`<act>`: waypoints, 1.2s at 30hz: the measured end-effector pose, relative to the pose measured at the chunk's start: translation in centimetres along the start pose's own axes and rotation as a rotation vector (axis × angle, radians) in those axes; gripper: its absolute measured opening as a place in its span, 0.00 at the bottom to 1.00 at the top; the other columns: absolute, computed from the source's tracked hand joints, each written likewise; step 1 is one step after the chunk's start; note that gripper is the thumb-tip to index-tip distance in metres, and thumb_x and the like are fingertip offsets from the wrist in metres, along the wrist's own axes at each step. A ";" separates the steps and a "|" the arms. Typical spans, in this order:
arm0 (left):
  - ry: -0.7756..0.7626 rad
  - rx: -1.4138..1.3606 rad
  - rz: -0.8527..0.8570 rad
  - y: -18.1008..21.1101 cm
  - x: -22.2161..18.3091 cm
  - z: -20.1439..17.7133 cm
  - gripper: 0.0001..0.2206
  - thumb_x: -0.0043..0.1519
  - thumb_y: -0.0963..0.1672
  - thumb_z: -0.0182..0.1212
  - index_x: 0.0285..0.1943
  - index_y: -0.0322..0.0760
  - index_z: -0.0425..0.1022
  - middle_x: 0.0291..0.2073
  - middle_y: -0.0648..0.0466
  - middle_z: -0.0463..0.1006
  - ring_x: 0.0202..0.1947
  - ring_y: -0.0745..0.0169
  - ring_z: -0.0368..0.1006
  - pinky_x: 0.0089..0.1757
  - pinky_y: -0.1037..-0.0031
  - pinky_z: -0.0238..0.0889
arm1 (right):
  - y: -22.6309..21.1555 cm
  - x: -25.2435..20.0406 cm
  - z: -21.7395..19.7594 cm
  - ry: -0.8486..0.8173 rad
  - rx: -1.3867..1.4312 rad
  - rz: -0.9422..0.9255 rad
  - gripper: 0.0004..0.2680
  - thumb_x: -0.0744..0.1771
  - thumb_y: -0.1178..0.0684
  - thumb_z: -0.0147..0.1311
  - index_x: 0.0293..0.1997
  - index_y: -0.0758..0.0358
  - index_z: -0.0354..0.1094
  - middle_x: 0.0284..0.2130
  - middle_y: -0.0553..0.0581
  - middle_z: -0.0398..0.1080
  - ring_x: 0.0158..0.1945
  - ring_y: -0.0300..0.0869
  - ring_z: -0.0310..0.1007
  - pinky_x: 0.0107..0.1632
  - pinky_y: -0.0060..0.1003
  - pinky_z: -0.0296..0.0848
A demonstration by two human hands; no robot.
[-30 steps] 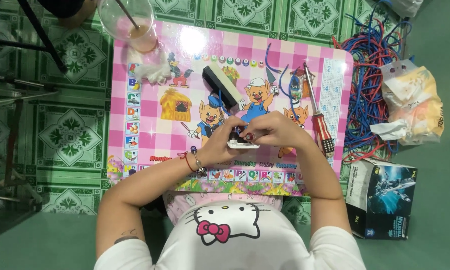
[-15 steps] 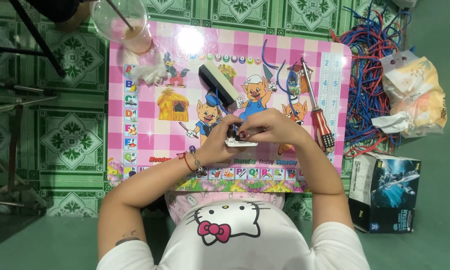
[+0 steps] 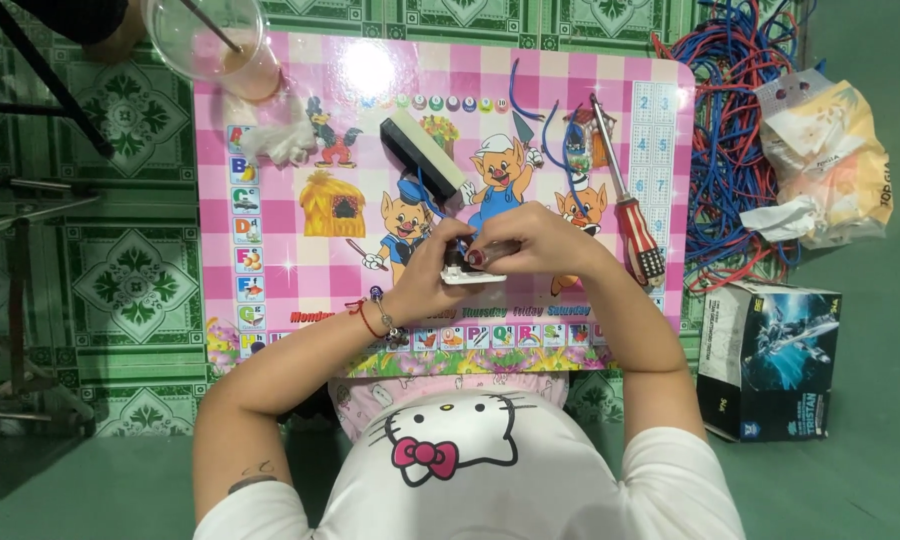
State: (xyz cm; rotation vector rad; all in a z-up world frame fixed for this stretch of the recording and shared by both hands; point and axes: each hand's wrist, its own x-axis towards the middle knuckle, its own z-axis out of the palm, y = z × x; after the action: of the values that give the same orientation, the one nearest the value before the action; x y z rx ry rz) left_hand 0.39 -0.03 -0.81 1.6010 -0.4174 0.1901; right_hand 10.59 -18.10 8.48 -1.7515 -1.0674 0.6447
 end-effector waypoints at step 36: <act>-0.003 -0.040 -0.018 0.6 0.4 -0.2 0.27 0.56 0.46 0.73 0.59 0.38 0.62 0.40 0.46 0.72 0.36 0.43 0.74 0.39 0.59 0.70 | -8.0 -1.8 -3.8 0.280 -0.355 -0.224 0.13 0.69 0.45 0.51 0.53 0.62 0.75 0.31 0.55 0.77 0.28 0.44 0.76 0.30 0.37 0.75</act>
State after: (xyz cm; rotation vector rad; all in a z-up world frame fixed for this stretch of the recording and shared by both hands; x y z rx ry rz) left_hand 0.60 0.12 -0.11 1.5650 -0.4067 0.1652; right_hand 9.75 -20.08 17.26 -1.9151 -1.2070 0.0669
